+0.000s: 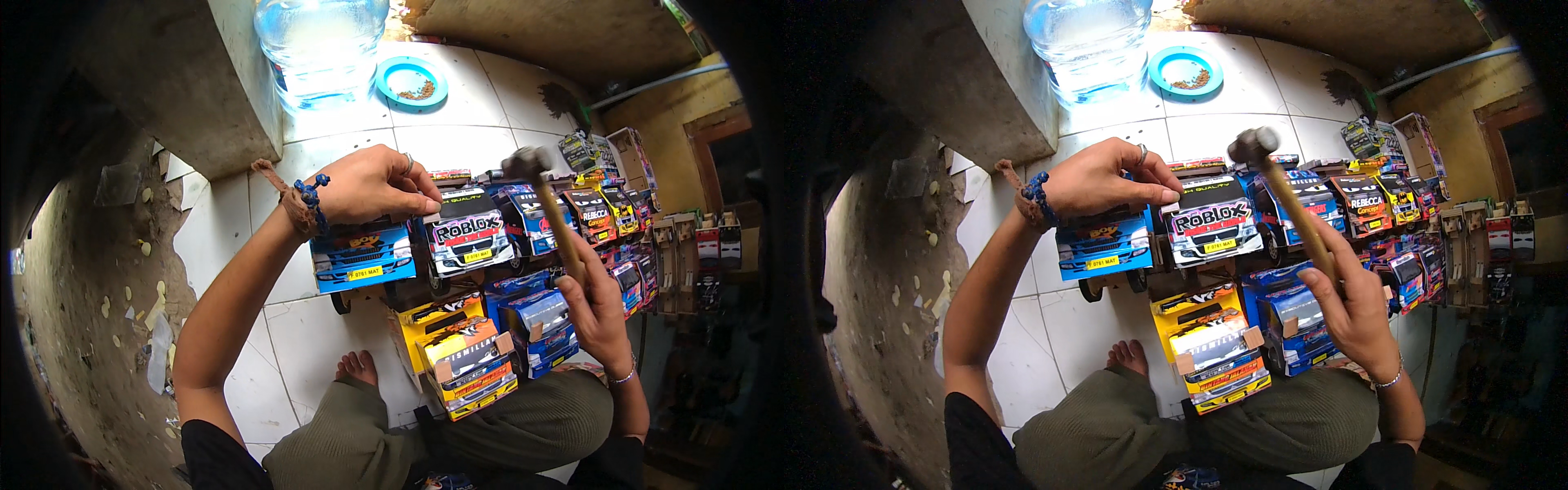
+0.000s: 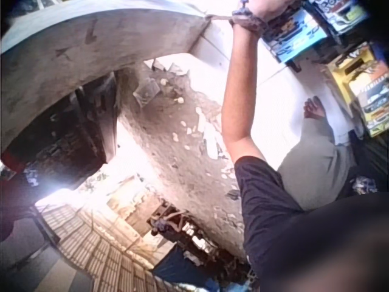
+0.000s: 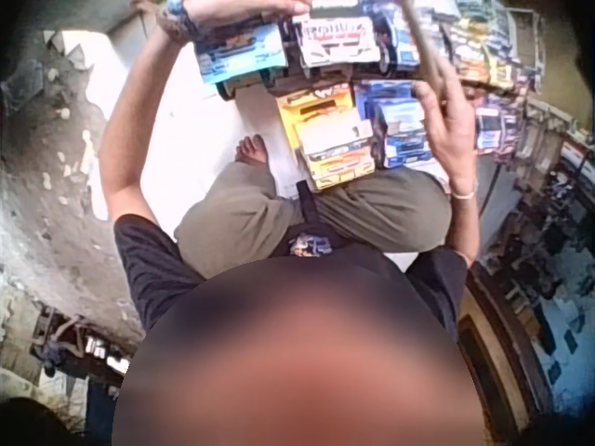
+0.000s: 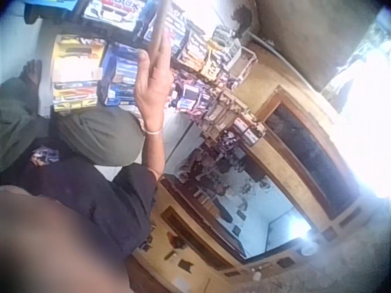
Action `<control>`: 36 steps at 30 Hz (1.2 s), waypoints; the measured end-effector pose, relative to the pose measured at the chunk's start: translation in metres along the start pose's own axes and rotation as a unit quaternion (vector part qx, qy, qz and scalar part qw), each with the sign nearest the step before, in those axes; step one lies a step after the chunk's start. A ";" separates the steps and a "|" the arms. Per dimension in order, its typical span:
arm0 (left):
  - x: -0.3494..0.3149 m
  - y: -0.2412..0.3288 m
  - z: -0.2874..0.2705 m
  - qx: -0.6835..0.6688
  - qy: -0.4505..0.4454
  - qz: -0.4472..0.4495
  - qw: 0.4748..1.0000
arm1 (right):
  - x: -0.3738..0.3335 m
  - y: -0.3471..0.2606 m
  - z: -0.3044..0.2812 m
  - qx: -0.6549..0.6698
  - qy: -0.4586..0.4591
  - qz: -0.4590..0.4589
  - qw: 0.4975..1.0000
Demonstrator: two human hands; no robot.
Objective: The person sits on the floor and uses a hammer to drive small wooden pegs into the tops of toy car boxes arranged in rows. The person repeatedly picks pegs from a nearby box, positions them on the boxes, and taps them in with the hammer to assemble a display rack.
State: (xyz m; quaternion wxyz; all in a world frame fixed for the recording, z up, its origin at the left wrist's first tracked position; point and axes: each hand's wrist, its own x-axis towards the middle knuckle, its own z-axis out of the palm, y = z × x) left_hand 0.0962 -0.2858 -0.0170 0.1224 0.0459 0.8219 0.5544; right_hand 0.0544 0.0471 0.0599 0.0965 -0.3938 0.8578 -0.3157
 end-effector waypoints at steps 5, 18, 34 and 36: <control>0.001 -0.003 0.000 -0.052 -0.012 -0.001 0.999 | 0.000 0.008 0.004 -0.042 -0.089 -0.037 0.994; 0.004 -0.008 -0.001 -0.063 -0.024 -0.026 0.997 | -0.006 0.025 0.012 -0.172 -0.094 -0.110 0.974; 0.006 -0.012 0.000 -0.077 -0.030 -0.023 0.996 | -0.006 0.038 0.015 -0.249 0.000 -0.201 0.947; 0.006 -0.011 -0.001 -0.077 -0.029 -0.028 0.996 | -0.006 0.039 0.016 -0.220 0.011 -0.204 0.954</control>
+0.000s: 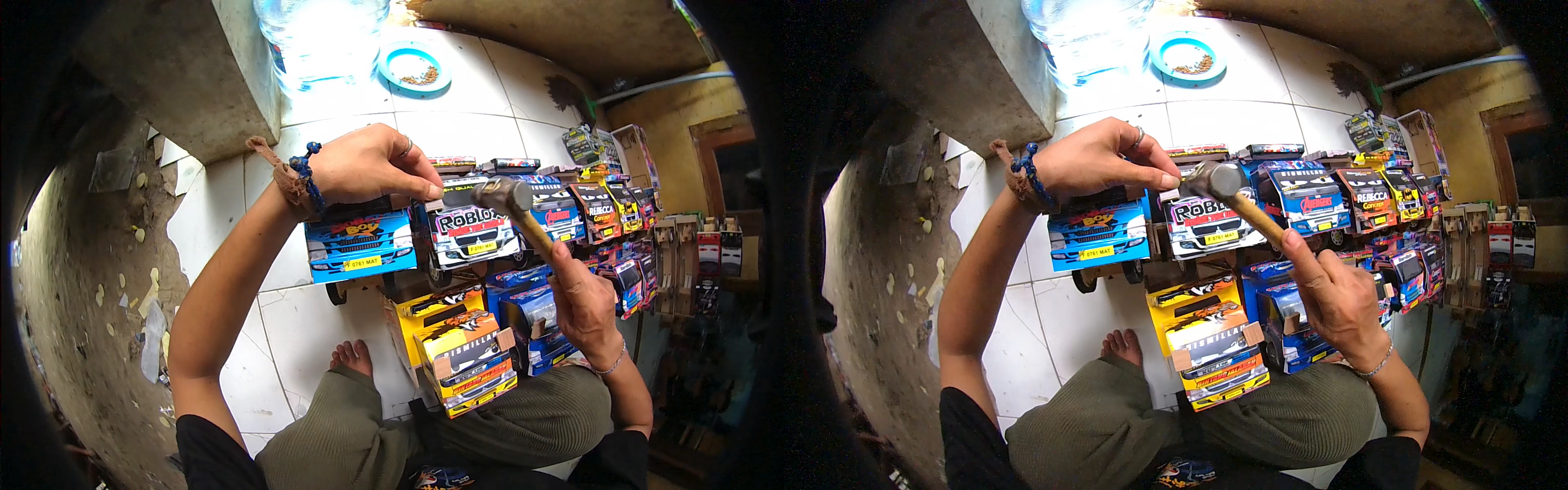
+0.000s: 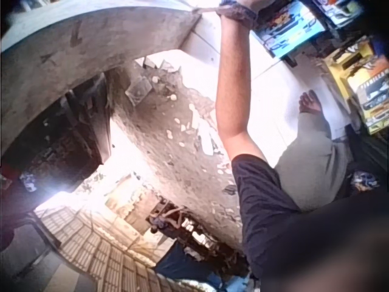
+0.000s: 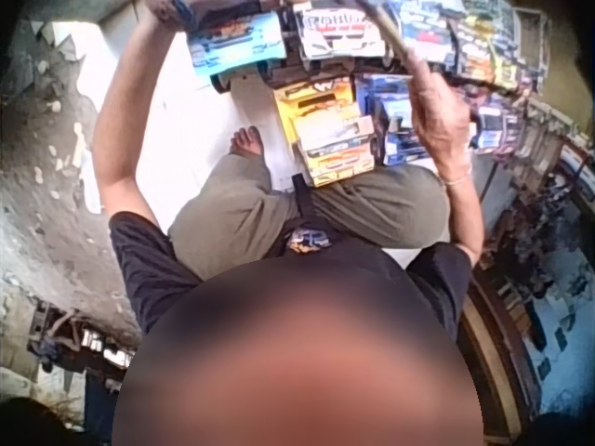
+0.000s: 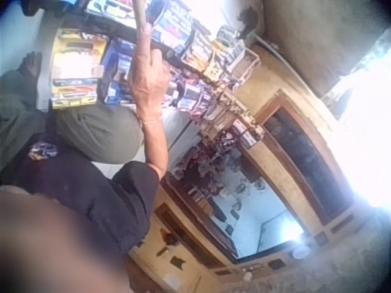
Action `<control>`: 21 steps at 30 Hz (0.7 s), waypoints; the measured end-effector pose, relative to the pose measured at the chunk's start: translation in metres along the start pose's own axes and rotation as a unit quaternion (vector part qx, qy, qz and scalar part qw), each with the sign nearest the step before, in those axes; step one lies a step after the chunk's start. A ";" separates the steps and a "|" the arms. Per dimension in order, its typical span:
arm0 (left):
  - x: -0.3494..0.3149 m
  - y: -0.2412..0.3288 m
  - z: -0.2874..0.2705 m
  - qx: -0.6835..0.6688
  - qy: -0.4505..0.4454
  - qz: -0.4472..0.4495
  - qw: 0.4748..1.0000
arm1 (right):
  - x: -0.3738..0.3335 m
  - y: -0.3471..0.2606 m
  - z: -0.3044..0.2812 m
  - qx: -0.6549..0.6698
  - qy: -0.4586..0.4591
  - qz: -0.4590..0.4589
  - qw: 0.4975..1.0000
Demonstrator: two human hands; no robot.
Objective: The person sits on the floor and uses a hammer to drive small wooden pegs into the tops of toy car boxes arranged in rows. The person repeatedly picks pegs from a nearby box, positions them on the boxes, and taps them in with the hammer to assemble a display rack.
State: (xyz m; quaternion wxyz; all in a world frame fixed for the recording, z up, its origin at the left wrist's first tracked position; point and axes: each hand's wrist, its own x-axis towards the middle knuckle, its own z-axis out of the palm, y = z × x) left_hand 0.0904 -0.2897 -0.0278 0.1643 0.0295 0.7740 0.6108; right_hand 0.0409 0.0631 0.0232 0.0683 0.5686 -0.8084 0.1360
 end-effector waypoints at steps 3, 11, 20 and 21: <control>0.000 0.001 -0.001 0.018 0.001 -0.002 1.000 | 0.000 0.000 0.004 -0.038 -0.092 0.010 0.995; 0.001 0.000 -0.003 -0.023 -0.017 0.005 1.000 | 0.004 -0.004 0.006 -0.008 -0.098 0.016 0.995; 0.004 0.009 -0.011 0.035 -0.012 -0.017 0.999 | -0.055 0.013 -0.028 0.260 0.262 0.125 0.921; 0.004 0.009 -0.013 0.049 -0.013 -0.013 0.999 | -0.063 0.013 -0.036 0.261 0.289 0.167 0.906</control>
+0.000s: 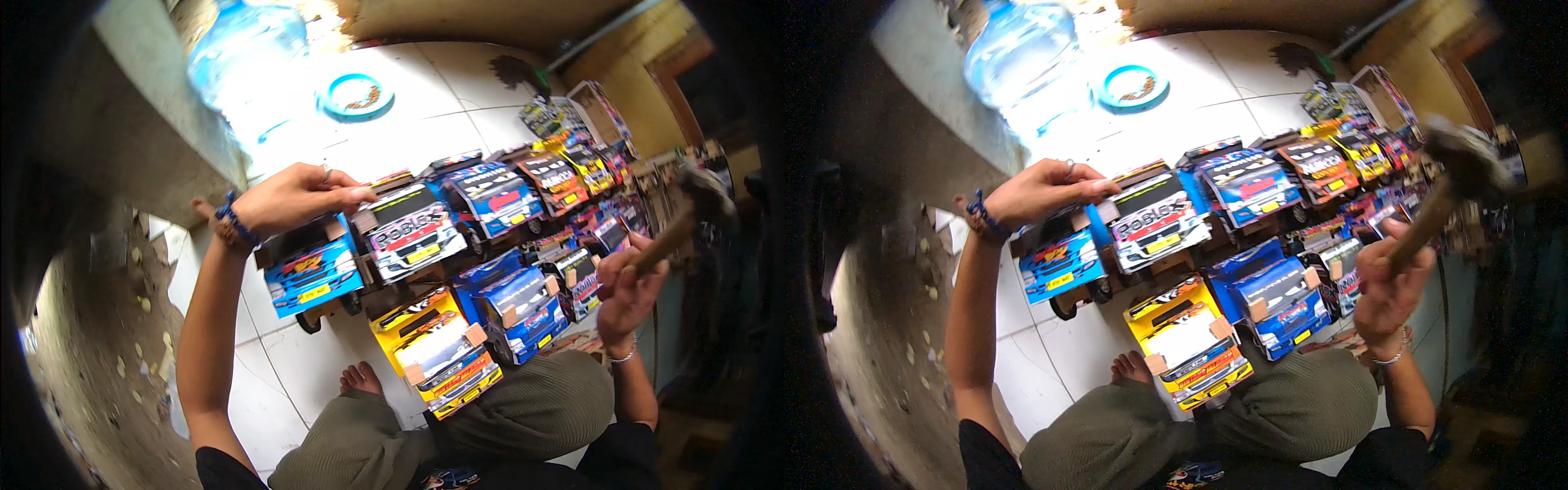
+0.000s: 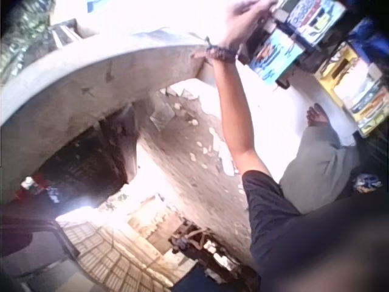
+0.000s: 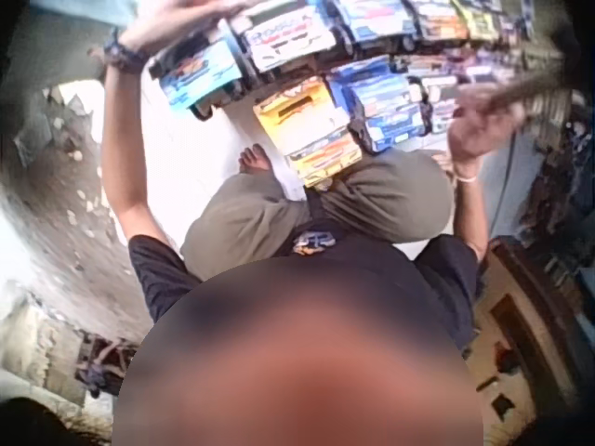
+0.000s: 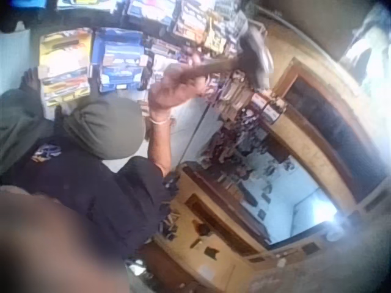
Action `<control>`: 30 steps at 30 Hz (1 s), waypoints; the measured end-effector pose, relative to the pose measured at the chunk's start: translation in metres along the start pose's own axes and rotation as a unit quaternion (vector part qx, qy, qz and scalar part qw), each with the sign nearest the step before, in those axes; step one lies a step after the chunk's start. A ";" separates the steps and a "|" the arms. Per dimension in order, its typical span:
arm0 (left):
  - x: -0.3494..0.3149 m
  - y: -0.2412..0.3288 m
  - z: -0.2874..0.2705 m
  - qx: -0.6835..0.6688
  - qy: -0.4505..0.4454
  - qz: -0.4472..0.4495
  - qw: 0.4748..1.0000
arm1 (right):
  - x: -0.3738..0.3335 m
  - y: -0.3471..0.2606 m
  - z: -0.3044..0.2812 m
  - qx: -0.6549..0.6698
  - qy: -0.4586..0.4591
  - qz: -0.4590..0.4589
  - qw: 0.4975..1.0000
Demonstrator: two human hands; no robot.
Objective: The person sits on the floor and uses a hammer to drive small wooden pegs into the tops of toy car boxes arranged in rows. The person repeatedly picks pegs from a nearby box, positions them on the boxes, and taps them in with the hammer to assemble a display rack.
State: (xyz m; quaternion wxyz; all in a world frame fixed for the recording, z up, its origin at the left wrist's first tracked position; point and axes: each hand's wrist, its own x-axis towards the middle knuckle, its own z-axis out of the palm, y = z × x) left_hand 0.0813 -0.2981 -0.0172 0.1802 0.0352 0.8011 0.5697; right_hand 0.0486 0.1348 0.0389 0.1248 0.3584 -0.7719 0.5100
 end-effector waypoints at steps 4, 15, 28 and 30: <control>0.003 0.008 -0.003 0.017 0.018 -0.092 0.995 | -0.019 -0.035 -0.059 -0.003 0.082 0.202 0.976; 0.059 0.083 0.018 0.153 0.027 0.028 0.987 | -0.152 -0.023 -0.262 -0.205 0.270 0.339 0.878; 0.093 0.137 0.086 0.271 0.032 -0.078 0.959 | -0.347 0.109 -0.343 -0.445 -0.011 0.541 0.714; 0.099 0.136 0.091 0.243 0.028 -0.086 0.966 | -0.370 0.133 -0.341 -0.432 -0.030 0.569 0.699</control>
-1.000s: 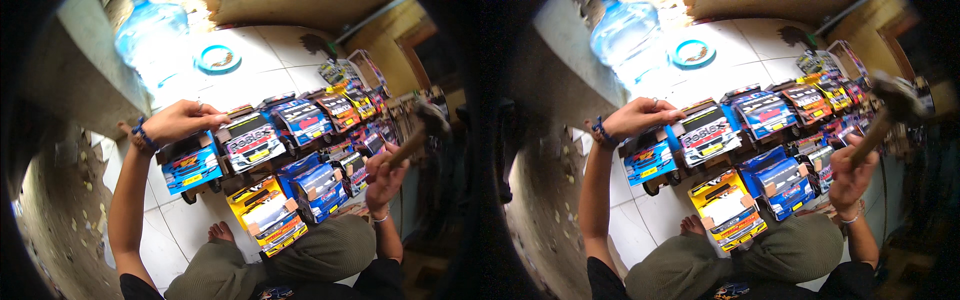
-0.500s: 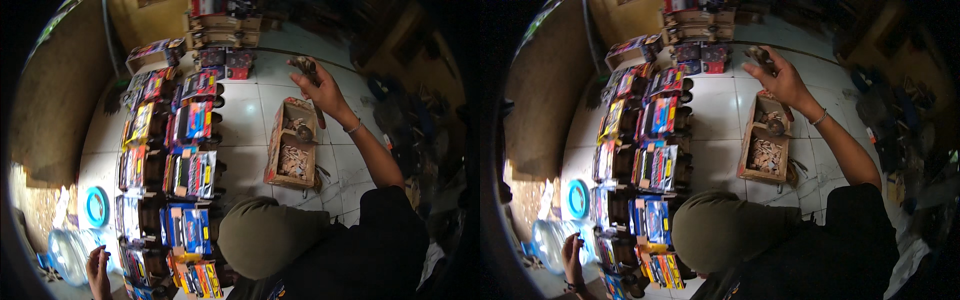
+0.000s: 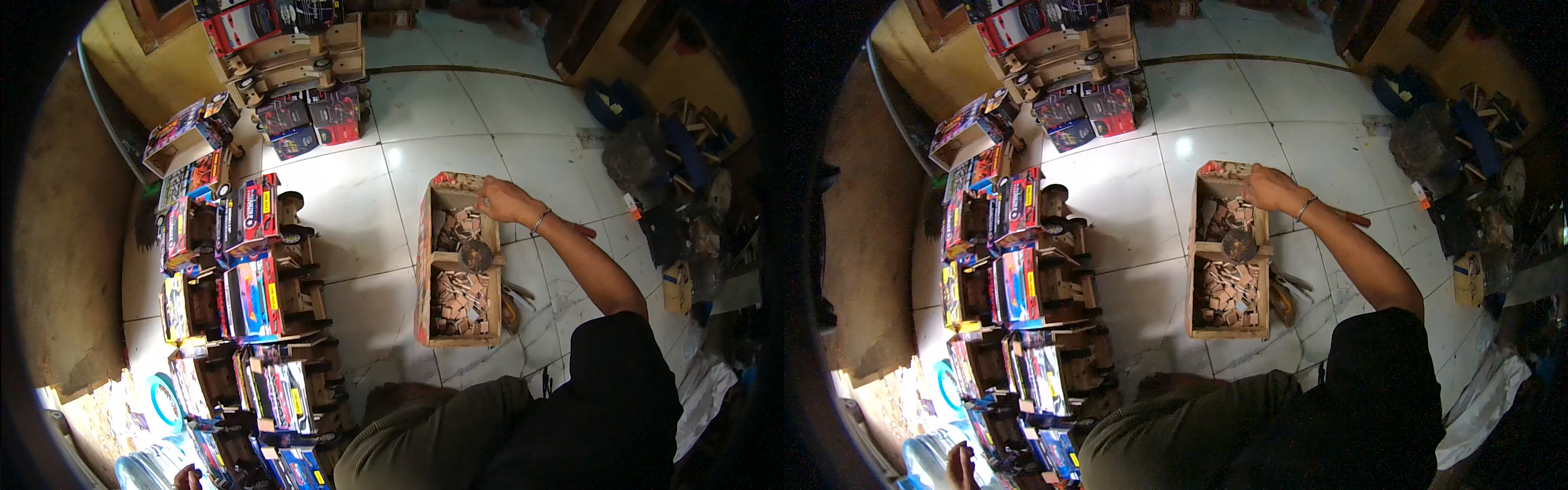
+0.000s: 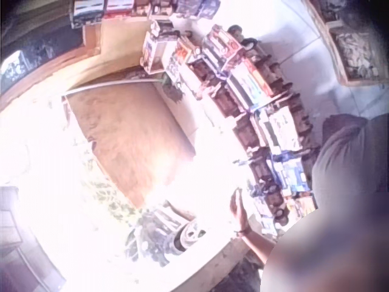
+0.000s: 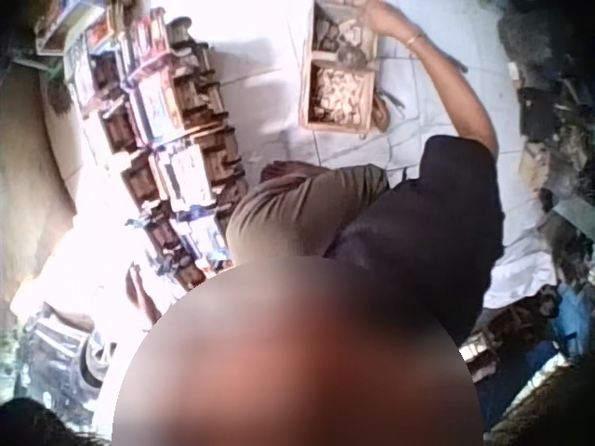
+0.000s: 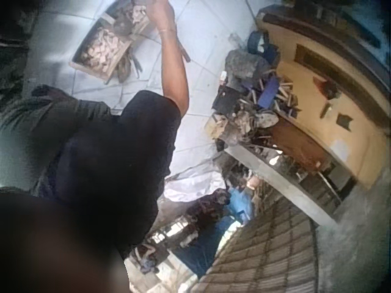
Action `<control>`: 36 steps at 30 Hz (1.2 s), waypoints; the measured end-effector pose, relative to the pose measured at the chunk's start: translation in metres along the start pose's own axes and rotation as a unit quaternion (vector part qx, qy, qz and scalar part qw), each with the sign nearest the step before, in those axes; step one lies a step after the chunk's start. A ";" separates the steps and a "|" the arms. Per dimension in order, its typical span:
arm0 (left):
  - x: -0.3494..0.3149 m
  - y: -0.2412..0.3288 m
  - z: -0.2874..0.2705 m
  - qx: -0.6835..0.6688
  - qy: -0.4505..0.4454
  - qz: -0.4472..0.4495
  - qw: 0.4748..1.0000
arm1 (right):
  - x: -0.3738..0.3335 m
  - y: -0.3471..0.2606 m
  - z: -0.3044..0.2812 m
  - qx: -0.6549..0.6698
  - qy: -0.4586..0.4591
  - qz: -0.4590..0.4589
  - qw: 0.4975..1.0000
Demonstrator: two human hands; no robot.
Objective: The person sits on the floor and uses a hammer to drive small wooden pegs into the tops of toy car boxes arranged in rows. The person repeatedly picks pegs from a nearby box, positions them on the boxes, and taps them in with the hammer to assemble a display rack.
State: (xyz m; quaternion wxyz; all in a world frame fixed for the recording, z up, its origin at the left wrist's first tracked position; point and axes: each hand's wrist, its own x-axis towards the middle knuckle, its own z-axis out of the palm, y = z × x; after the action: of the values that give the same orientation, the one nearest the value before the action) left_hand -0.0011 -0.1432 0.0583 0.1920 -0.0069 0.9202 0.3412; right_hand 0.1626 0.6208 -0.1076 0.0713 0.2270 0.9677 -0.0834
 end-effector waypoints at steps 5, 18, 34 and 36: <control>-0.009 -0.010 0.004 -0.014 0.040 -0.056 0.998 | 0.026 0.002 0.047 -0.040 -0.134 -0.021 0.990; -0.032 0.003 0.002 0.005 0.066 -0.109 0.992 | 0.035 -0.007 0.088 -0.051 -0.119 -0.051 0.990; -0.028 0.110 0.028 -0.069 -0.001 0.189 0.980 | -0.009 -0.160 -0.140 0.194 -0.182 -0.265 0.927; -0.038 0.126 0.041 -0.120 -0.024 0.214 0.969 | -0.025 -0.220 -0.162 0.223 -0.186 -0.343 0.893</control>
State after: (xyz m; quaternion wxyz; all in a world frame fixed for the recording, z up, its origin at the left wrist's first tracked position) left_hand 0.0304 -0.0252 0.1229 0.1343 0.1757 0.8477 0.4821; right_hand 0.0692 0.4472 0.0836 0.1641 -0.1292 0.9103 -0.3573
